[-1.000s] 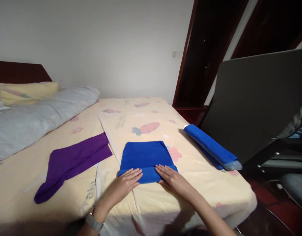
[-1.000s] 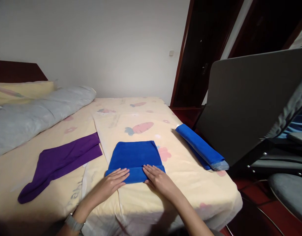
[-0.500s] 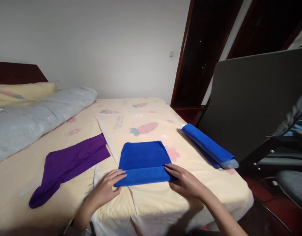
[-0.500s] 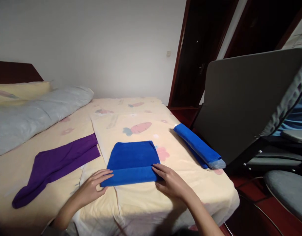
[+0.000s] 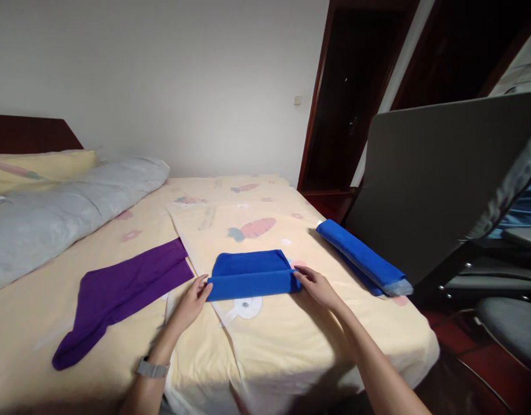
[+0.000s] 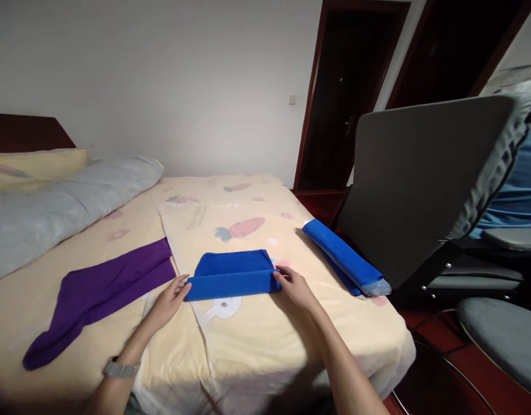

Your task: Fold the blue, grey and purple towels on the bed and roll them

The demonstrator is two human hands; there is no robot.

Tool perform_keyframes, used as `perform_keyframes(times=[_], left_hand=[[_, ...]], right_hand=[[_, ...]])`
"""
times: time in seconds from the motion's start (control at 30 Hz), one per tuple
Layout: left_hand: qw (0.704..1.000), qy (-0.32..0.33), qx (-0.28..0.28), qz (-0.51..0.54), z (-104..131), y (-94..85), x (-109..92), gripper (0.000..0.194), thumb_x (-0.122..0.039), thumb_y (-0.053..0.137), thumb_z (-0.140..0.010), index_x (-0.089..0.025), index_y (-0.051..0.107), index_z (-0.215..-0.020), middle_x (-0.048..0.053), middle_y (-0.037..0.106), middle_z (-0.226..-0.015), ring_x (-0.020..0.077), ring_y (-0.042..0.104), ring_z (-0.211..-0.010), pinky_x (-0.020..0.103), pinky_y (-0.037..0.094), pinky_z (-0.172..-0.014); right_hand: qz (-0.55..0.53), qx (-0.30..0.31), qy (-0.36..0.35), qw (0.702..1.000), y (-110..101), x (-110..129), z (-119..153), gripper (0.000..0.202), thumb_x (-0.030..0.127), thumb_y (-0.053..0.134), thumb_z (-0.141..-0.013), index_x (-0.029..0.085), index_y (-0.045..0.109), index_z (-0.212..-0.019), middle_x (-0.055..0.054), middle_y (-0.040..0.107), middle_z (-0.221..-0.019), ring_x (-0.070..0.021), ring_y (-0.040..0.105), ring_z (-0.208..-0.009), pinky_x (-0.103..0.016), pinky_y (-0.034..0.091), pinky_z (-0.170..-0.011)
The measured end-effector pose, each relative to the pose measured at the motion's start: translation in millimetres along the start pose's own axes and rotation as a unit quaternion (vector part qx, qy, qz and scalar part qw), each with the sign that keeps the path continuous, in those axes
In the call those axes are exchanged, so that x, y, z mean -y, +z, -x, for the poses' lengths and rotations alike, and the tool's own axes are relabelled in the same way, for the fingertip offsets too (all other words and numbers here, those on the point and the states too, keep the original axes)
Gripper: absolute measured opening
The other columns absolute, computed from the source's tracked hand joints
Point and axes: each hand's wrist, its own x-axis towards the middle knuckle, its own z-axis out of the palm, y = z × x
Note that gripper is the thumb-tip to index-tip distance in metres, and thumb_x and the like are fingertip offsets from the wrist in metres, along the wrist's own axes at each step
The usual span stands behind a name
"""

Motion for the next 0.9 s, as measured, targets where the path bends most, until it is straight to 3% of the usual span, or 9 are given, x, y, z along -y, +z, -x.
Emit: perform_keyframes(times=[0.1,0.2,0.33,0.5,0.6,0.7,0.9], left_hand=[[0.998,-0.045,-0.029,0.024,-12.6,8.2,8.1,0.05,-0.052,0.07,-0.072,-0.018,0.069,-0.109,0.012,0.076,-0.103,0.0314,0.069,-0.103,0.037,0.05,-0.091],[0.997,-0.054,-0.023,0.044,-18.6,13.0,12.9,0.043,-0.053,0.072,-0.068,-0.018,0.072,-0.093,0.014,0.077,-0.101,0.0334,0.07,-0.101,0.038,0.051,-0.089],[0.994,-0.06,-0.022,0.083,-21.0,15.9,14.9,0.049,-0.054,0.076,-0.064,-0.016,0.072,-0.093,0.014,0.078,-0.097,0.0317,0.072,-0.096,0.037,0.054,-0.084],[0.989,-0.064,-0.043,0.126,-22.8,18.5,11.2,0.066,-0.059,0.081,-0.055,-0.014,0.068,-0.101,0.016,0.074,-0.106,0.0292,0.068,-0.103,0.036,0.053,-0.087],[0.986,-0.076,-0.033,0.148,-20.7,17.5,5.7,0.066,-0.06,0.078,-0.059,-0.012,0.067,-0.103,0.017,0.073,-0.109,0.0273,0.068,-0.102,0.034,0.053,-0.084],[0.982,-0.084,-0.008,0.168,-16.8,14.2,0.8,0.061,-0.062,0.072,-0.067,-0.012,0.068,-0.103,0.014,0.074,-0.103,0.0236,0.069,-0.091,0.03,0.053,-0.077],[0.983,-0.102,-0.012,0.149,-15.4,11.0,0.3,0.054,-0.062,0.072,-0.066,-0.015,0.068,-0.091,0.0,0.065,-0.063,0.0143,0.059,-0.056,0.022,0.039,-0.051]], right_hand=[[-0.011,-0.036,0.066,0.997,5.0,-15.9,-16.0,0.041,0.048,0.057,-0.085,0.015,0.074,-0.103,-0.01,0.074,-0.1,-0.0259,0.07,-0.087,-0.034,0.057,-0.074],[-0.003,-0.05,0.085,0.995,7.5,-24.9,-24.1,0.035,0.044,0.064,-0.08,0.015,0.076,-0.096,-0.008,0.075,-0.088,-0.0241,0.069,-0.078,-0.03,0.054,-0.065],[-0.011,-0.063,0.102,0.993,10.4,-26.2,-27.3,0.033,0.041,0.067,-0.077,0.013,0.076,-0.092,-0.007,0.072,-0.073,-0.0221,0.066,-0.068,-0.028,0.049,-0.058],[-0.062,-0.066,0.095,0.991,16.2,-20.6,-28.5,0.03,0.039,0.066,-0.076,0.013,0.073,-0.091,-0.008,0.074,-0.083,-0.0212,0.068,-0.076,-0.026,0.05,-0.061],[-0.094,-0.07,0.087,0.989,18.3,-17.5,-27.8,0.032,0.039,0.067,-0.075,0.014,0.07,-0.096,-0.007,0.074,-0.085,-0.0208,0.068,-0.077,-0.026,0.052,-0.061],[-0.117,-0.072,0.092,0.986,18.3,-16.6,-26.5,0.034,0.04,0.071,-0.073,0.015,0.068,-0.095,-0.007,0.073,-0.081,-0.021,0.068,-0.073,-0.027,0.053,-0.058],[-0.141,-0.056,0.099,0.984,16.0,-14.9,-24.4,0.036,0.04,0.072,-0.071,0.015,0.067,-0.096,-0.006,0.072,-0.08,-0.0186,0.066,-0.067,-0.026,0.052,-0.054]])
